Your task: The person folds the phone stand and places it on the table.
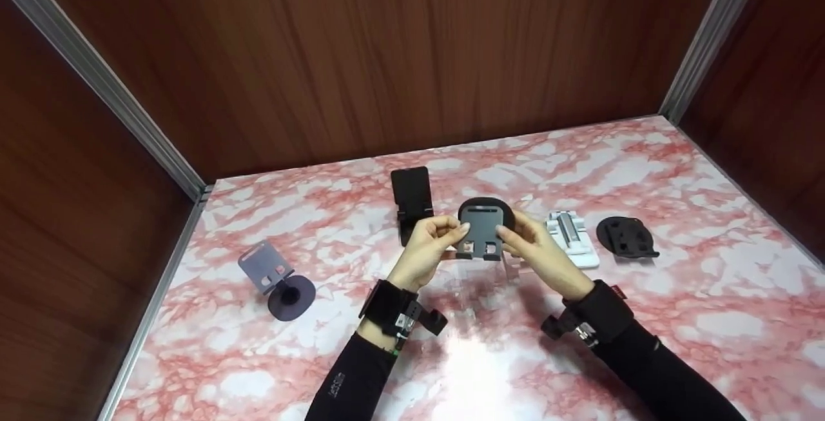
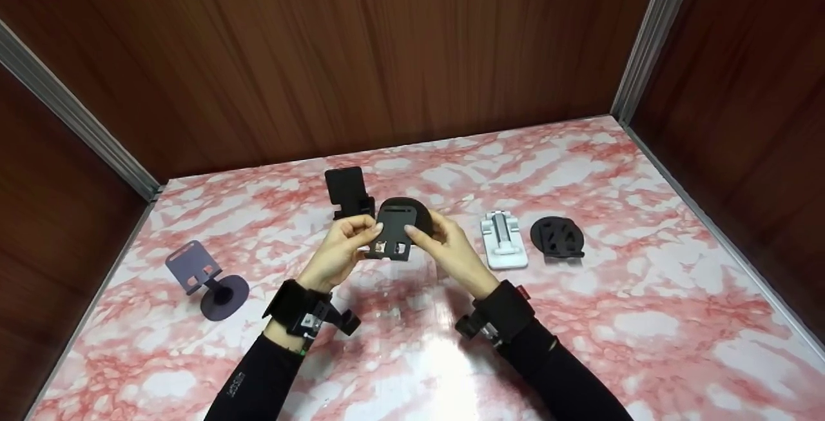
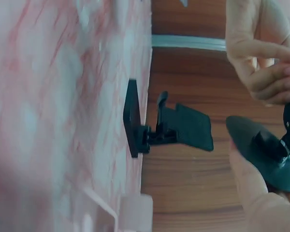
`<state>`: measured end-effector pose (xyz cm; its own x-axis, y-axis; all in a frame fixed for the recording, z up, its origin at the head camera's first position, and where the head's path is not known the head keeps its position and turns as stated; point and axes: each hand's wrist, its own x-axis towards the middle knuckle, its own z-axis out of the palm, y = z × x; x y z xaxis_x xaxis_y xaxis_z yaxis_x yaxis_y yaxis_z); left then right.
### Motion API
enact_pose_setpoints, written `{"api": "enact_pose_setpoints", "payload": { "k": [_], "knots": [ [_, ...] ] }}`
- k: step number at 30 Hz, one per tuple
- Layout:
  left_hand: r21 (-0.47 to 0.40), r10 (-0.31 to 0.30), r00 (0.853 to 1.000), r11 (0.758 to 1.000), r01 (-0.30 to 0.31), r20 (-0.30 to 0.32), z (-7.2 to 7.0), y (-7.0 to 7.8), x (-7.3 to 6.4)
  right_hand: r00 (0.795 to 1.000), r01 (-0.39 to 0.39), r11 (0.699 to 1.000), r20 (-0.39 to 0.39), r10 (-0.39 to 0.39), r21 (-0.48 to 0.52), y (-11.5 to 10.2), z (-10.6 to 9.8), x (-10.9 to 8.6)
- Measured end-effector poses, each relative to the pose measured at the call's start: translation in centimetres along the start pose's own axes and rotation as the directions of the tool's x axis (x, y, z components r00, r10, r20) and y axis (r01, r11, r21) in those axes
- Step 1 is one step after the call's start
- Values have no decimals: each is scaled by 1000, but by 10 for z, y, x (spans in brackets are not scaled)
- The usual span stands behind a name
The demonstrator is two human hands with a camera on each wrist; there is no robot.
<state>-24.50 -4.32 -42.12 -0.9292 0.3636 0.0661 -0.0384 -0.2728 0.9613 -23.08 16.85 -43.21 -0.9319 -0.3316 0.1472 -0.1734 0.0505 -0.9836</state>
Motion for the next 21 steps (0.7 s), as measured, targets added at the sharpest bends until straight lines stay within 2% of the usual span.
{"api": "enact_pose_setpoints", "payload": {
  "k": [8,13,21],
  "knots": [
    [92,38,999,995,-34,-38,5,-2,-2,1000,9,1000,-4,-9,-17,-2,-5,1],
    [103,35,998,994,-30,-51,10,-5,-3,1000,14,1000,6,-14,0,-6,-8,1],
    [166,65,994,985,-50,-83,13,-8,-3,1000,3,1000,11,-3,25,-8,-10,0]
  ]
}}
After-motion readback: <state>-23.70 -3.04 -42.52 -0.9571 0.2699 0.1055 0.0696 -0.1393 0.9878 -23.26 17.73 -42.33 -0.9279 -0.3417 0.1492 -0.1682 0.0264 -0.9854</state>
